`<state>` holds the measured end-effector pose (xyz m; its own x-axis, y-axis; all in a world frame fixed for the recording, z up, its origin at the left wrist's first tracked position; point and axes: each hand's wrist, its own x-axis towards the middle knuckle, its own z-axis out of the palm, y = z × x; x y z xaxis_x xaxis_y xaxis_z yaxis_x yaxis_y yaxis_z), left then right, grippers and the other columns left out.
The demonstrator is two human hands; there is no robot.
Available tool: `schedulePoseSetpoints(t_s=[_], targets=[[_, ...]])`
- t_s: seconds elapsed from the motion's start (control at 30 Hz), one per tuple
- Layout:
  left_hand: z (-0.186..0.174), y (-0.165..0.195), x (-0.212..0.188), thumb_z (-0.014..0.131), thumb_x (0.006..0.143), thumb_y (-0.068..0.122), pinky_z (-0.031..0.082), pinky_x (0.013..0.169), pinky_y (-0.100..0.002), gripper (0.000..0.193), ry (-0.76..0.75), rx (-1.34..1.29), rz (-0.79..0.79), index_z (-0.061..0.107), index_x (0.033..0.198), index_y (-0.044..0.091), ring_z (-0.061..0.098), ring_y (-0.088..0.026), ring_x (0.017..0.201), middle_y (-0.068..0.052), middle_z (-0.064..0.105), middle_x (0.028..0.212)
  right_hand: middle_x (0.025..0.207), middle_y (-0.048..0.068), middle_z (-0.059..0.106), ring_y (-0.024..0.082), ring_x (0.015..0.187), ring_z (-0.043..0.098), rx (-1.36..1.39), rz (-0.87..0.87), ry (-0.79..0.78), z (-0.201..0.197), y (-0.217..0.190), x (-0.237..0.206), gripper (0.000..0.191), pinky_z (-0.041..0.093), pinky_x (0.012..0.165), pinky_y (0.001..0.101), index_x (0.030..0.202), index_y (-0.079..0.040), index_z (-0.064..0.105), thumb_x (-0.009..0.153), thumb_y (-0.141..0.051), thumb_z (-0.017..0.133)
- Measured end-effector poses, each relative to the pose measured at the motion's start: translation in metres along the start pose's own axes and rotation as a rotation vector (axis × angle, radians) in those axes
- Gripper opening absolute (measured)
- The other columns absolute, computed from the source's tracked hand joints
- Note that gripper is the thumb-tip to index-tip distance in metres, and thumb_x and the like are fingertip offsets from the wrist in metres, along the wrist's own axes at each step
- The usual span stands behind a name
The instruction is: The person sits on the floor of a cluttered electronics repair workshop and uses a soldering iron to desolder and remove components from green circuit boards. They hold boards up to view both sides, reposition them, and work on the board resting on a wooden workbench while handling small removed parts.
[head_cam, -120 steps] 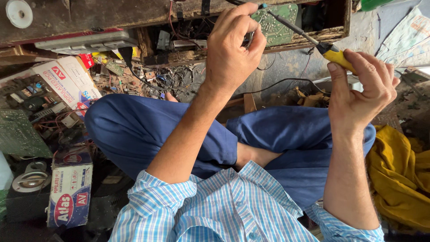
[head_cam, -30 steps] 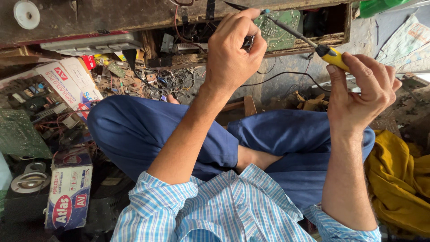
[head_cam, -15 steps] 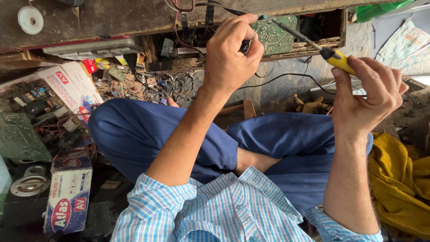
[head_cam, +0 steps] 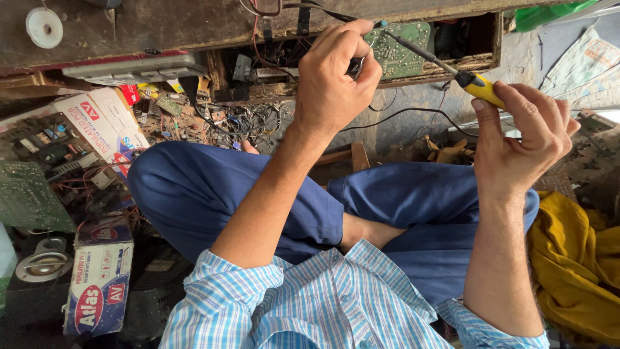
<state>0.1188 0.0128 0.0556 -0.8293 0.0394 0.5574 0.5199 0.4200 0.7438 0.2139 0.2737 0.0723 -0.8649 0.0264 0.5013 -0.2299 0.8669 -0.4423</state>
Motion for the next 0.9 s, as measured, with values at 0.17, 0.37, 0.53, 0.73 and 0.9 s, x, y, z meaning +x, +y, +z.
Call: schedulePoseSetpoints(t_s=[0.17, 0.37, 0.53, 0.73, 0.9], targets=[[0.001, 0.0, -0.001, 0.074, 0.085, -0.003, 0.062, 0.092, -0.038, 0.019, -0.003, 0.007, -0.011, 0.057, 0.088, 0.003, 0.073, -0.03, 0.107, -0.015, 0.072, 0.117, 0.119, 0.004, 0.075, 0.019, 0.112, 0.062, -0.007, -0.036, 0.002, 0.002, 0.0, 0.0, 0.026, 0.038, 0.101, 0.0363, 0.12, -0.009, 0.08, 0.096, -0.003, 0.089], [0.0, -0.002, -0.002, 0.074, 0.085, -0.003, 0.062, 0.093, -0.038, 0.018, -0.009, -0.006, -0.009, 0.057, 0.088, 0.003, 0.073, -0.03, 0.107, -0.014, 0.073, 0.118, 0.118, 0.008, 0.077, 0.019, 0.106, 0.066, 0.041, -0.031, 0.065, 0.005, 0.008, -0.001, 0.02, 0.044, 0.095, 0.0368, 0.114, -0.002, 0.079, 0.098, 0.0, 0.091], [-0.003, 0.002, 0.002, 0.075, 0.087, -0.003, 0.062, 0.094, -0.038, 0.018, -0.02, -0.017, -0.01, 0.059, 0.09, 0.003, 0.073, -0.03, 0.108, -0.014, 0.072, 0.118, 0.112, 0.01, 0.074, 0.011, 0.096, 0.07, 0.445, 0.346, 0.126, -0.002, 0.002, -0.001, 0.022, 0.058, 0.081, 0.0237, 0.128, 0.002, 0.073, 0.109, -0.003, 0.081], [-0.017, 0.021, 0.003, 0.073, 0.087, -0.002, 0.058, 0.091, -0.041, 0.017, 0.021, 0.096, 0.149, 0.06, 0.094, 0.003, 0.069, -0.034, 0.102, -0.016, 0.068, 0.119, 0.079, -0.001, 0.063, 0.003, 0.056, 0.053, 0.817, 0.774, -0.005, -0.015, -0.028, 0.006, 0.018, 0.041, 0.045, 0.018, 0.12, -0.003, 0.07, 0.108, -0.016, 0.069], [-0.023, 0.037, -0.011, 0.073, 0.1, 0.005, 0.057, 0.063, -0.031, 0.008, -0.099, -0.055, -0.245, 0.067, 0.105, 0.003, 0.073, -0.021, 0.072, -0.009, 0.072, 0.097, 0.091, 0.0, 0.062, 0.004, 0.063, 0.051, 1.114, 0.883, -0.086, -0.002, -0.062, 0.007, 0.024, 0.039, 0.049, 0.0202, 0.124, -0.004, 0.059, 0.105, -0.007, 0.073]])
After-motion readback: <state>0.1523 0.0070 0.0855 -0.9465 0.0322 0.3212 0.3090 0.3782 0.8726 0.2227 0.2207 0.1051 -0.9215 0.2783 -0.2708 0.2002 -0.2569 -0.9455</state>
